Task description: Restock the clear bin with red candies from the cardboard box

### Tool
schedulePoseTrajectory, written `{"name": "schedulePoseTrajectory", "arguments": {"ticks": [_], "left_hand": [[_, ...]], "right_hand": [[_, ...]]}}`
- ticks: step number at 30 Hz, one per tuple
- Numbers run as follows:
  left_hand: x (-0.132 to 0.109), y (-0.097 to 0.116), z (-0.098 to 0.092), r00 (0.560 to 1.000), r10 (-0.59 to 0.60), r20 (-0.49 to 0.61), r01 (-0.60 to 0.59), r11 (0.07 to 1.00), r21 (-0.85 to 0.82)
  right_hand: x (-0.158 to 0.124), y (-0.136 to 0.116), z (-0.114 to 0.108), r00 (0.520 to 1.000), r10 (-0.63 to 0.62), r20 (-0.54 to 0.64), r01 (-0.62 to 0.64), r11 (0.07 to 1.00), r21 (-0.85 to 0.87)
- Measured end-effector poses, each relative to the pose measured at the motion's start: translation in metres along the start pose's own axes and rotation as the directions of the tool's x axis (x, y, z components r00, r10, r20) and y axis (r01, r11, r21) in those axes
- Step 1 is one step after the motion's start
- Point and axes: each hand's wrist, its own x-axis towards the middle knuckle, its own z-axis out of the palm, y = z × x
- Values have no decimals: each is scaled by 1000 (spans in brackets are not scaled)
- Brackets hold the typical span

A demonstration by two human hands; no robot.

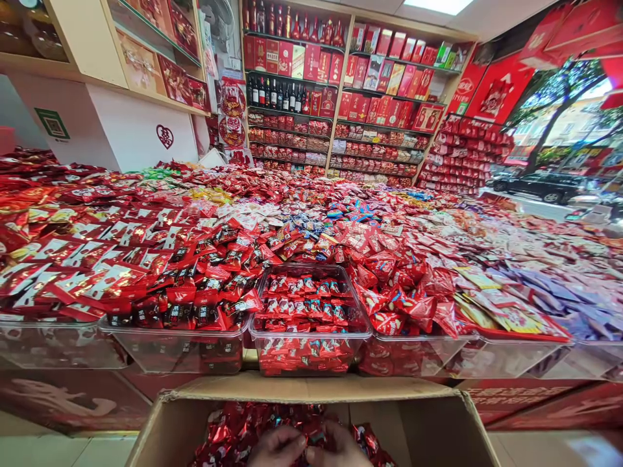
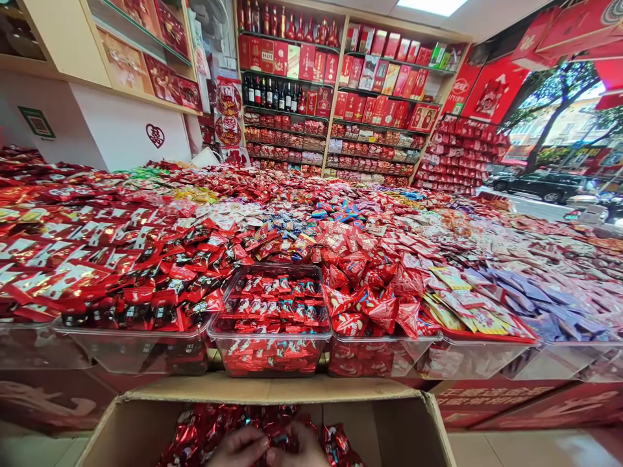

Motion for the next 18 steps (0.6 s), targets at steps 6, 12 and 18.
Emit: {"name": "schedulePoseTrajectory", "arguments": {"ticks": [6, 12, 18], "left_hand": [[-6, 17, 3, 995, -42, -87, 24, 979, -204], [-15, 37, 5, 997, -43, -67, 21, 957, -291], [-23, 56, 5, 980, -94, -175, 38, 954, -297]], "right_hand": [[-3, -9, 2, 986, 167, 22, -168, 984, 52], [-10, -31, 7, 991, 104, 81, -111, 991, 80], [-22, -47, 0, 996, 77, 40, -84, 973, 217]]}}
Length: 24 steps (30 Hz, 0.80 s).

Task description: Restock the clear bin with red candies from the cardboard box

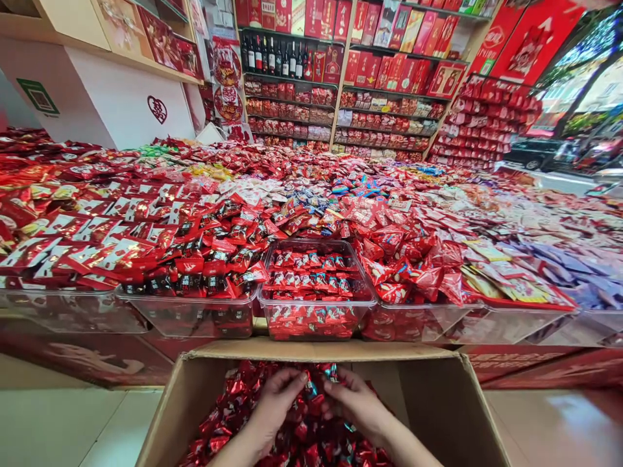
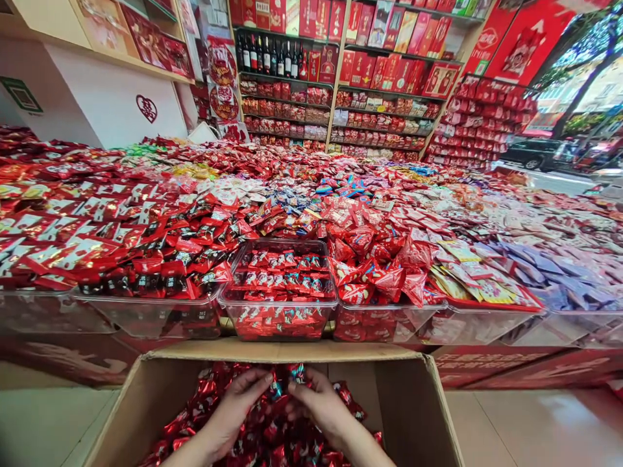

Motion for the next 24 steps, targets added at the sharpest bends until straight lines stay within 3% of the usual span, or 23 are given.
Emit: {"name": "schedulePoseTrajectory", "arguments": {"ticks": [5, 11, 16, 21, 24], "left_hand": [[-2, 0, 2, 989, -113, 96, 122, 989, -84], [1, -7, -1, 980, 45, 194, -39, 999, -35], [-2, -7, -1, 981, 29, 190, -55, 990, 133], [4, -15, -3, 988, 18, 152, -37, 992, 123], [10, -20, -5, 993, -30, 114, 19, 996, 92]], "right_hand": [[-1, 0, -2, 1000, 3, 24, -4, 1000, 19], [5, 13, -4, 999, 28, 41, -20, 982, -189], [-4, 8, -1, 992, 75, 97, -29, 912, -410], [-5, 2, -1, 986, -142, 81, 164, 855, -493], [0, 4, -3, 982, -181, 58, 186, 862, -471]]}}
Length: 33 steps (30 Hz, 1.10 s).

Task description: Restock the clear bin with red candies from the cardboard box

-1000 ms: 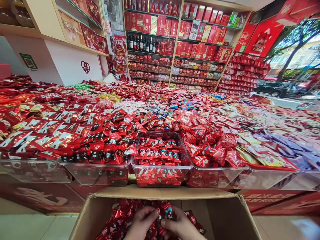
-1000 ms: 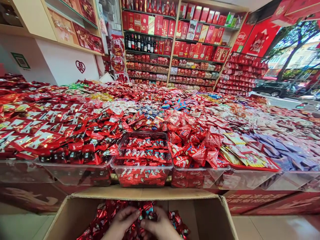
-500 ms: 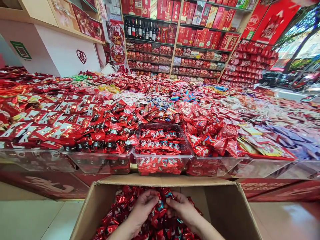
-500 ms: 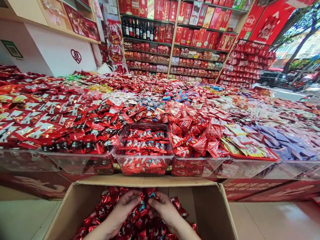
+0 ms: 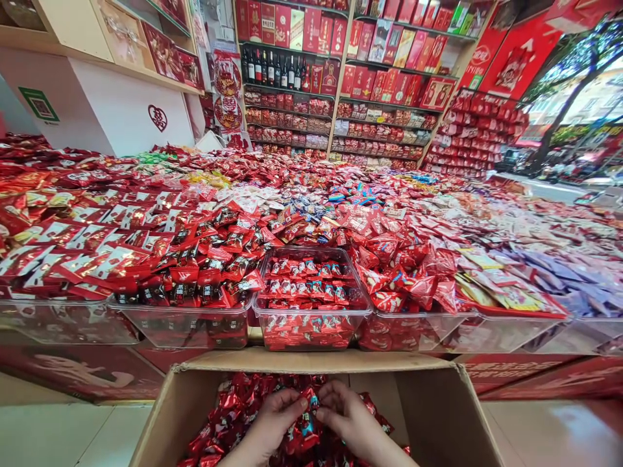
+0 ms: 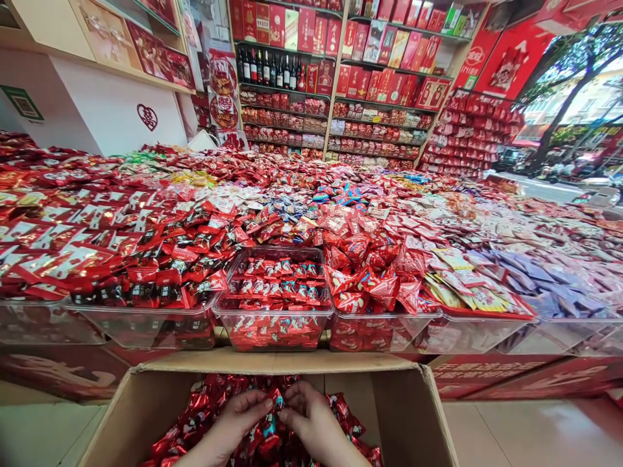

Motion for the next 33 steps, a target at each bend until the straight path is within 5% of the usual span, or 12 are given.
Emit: {"name": "schedulePoseTrajectory", "arguments": {"ticks": [15, 20, 25, 30, 33], "left_hand": [[-12, 20, 7, 994, -104, -13, 100, 974, -202], [-12, 20, 7, 997, -80, -22, 72, 964, -256], [-6, 9, 2, 1000, 24, -7, -25, 985, -170], [-6, 7, 1, 998, 52, -33, -53, 998, -20], [-8, 5, 1, 997, 75, -18, -74, 997, 27]], "right_hand": [[-7, -19, -4, 1000, 4, -2, -4, 940, -341], [-28, -67, -14, 995, -94, 37, 96, 767, -635], [-48, -143, -16, 972, -211, 99, 225, 743, -630], [6, -202, -9, 902, -420, -98, 334, 825, -455], [62, -215, -10, 938, -199, -282, 93, 932, -350]]}}
